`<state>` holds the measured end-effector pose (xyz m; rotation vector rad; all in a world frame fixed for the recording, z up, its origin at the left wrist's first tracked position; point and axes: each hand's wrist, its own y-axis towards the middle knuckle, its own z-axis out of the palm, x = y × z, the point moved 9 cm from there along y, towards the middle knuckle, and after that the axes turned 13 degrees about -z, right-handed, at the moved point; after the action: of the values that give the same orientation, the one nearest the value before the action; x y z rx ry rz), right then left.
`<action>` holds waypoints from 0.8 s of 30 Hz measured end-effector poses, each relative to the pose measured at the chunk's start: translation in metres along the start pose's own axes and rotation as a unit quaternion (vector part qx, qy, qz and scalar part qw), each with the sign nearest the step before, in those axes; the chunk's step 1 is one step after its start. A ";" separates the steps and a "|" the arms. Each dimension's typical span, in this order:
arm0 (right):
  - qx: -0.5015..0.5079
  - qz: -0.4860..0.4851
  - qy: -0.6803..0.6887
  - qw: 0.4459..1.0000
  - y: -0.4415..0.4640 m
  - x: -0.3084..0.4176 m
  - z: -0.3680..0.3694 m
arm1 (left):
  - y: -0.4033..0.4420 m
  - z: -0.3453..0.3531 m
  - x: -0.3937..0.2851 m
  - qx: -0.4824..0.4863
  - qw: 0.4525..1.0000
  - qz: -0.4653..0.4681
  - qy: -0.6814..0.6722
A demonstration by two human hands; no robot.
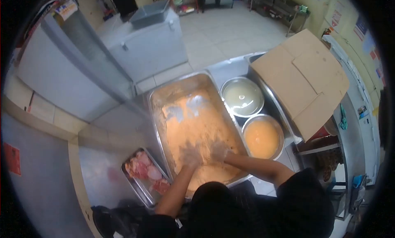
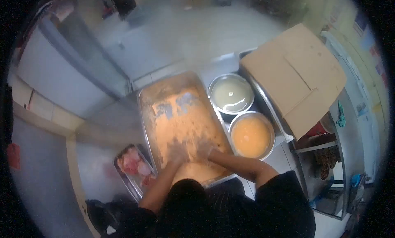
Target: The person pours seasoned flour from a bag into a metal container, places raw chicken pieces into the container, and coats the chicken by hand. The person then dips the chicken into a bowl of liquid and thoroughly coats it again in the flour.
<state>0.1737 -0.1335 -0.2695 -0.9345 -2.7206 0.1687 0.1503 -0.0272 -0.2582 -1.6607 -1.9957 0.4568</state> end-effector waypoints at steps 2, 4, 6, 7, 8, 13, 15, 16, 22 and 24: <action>0.050 -0.056 -0.034 0.997 0.016 0.001 0.056 | 0.080 0.047 0.015 -0.125 0.978 -0.086 -0.144; -0.061 0.155 0.072 0.983 0.043 -0.033 0.070 | 0.074 0.017 0.013 -0.098 0.984 -0.016 -0.149; 0.100 0.051 0.106 0.988 0.029 -0.012 -0.009 | 0.081 -0.003 0.019 -0.117 0.979 0.012 -0.164; 0.046 0.074 0.158 0.984 0.028 -0.030 -0.006 | 0.073 -0.019 0.030 0.002 0.968 -0.011 -0.253; 0.041 -0.002 0.106 0.994 0.031 -0.043 -0.005 | 0.062 -0.020 0.038 0.110 0.934 -0.035 -0.338; 0.133 -0.221 -0.170 0.951 -0.006 0.022 -0.105 | 0.037 -0.053 0.044 -0.085 0.942 0.187 -0.265; -0.056 -0.190 -0.108 0.974 -0.009 0.006 -0.134 | 0.034 -0.056 0.043 -0.024 0.934 0.230 -0.272; -0.057 -0.193 -0.109 0.973 -0.004 -0.008 -0.125 | 0.027 -0.069 0.046 0.016 0.958 0.182 -0.223; -0.059 -0.108 0.133 0.984 0.003 -0.017 -0.158 | 0.043 -0.063 0.062 -0.029 0.980 0.153 -0.122; 0.029 0.043 0.189 0.981 -0.003 -0.017 -0.167 | 0.031 -0.066 0.060 -0.039 0.984 0.161 -0.058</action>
<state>0.2317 -0.1420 -0.1124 -0.9568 -2.3177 0.0757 0.2047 0.0340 -0.2117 -2.0610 -1.8486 0.6080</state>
